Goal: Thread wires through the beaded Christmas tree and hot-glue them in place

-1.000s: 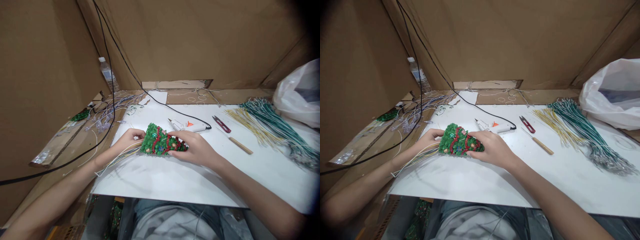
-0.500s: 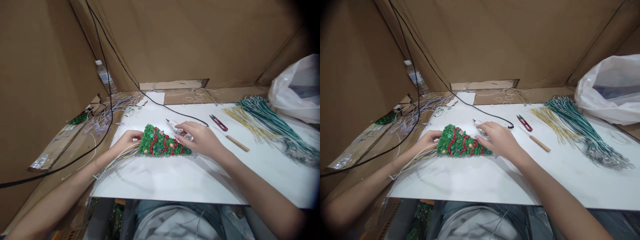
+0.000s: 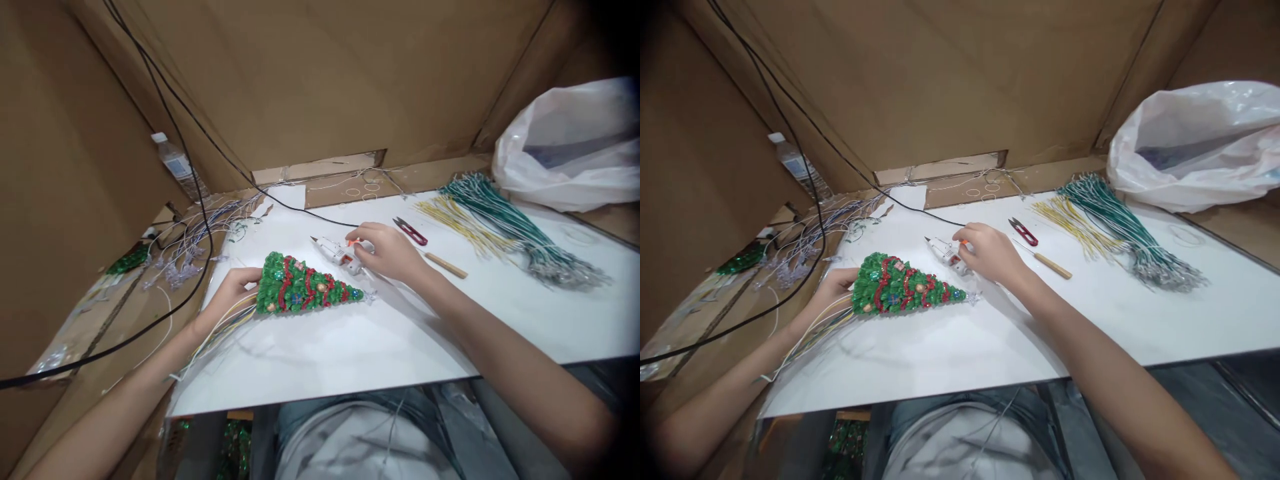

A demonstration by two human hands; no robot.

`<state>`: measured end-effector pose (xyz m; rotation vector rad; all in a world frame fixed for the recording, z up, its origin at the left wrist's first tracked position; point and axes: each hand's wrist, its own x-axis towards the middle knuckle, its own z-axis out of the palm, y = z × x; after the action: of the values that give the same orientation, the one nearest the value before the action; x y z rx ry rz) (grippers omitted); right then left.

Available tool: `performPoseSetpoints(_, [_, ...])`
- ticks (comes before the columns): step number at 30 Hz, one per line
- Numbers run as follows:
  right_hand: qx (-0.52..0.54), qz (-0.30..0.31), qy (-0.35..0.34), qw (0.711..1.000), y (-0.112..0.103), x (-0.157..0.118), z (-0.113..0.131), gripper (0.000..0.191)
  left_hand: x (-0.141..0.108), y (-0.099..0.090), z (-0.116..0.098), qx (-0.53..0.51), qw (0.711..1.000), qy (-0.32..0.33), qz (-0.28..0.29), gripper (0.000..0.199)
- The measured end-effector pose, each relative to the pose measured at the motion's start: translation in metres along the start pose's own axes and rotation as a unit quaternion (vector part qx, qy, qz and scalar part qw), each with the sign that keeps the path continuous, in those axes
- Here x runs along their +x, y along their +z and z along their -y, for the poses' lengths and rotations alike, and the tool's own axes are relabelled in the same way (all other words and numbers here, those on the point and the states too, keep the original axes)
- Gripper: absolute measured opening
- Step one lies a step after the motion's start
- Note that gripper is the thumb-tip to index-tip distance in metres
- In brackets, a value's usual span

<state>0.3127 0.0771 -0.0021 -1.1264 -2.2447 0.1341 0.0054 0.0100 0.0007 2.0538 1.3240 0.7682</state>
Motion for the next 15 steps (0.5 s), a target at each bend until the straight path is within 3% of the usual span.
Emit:
performPoseSetpoints(3, [-0.011,-0.007,0.004,1.0,-0.001,0.0,0.0,0.025,-0.001,-0.003,-0.001,0.043,0.994,0.089,-0.035,0.023])
performPoseSetpoints(6, [-0.017,-0.008,0.01,1.0,-0.001,0.0,-0.001,0.024,-0.002,-0.006,0.003,0.073,0.984,0.158,-0.033,0.023])
performPoseSetpoints(15, [-0.016,0.005,0.01,1.0,-0.001,0.0,-0.002,0.024,-0.003,-0.012,0.013,0.239,0.954,0.175,0.045,0.033])
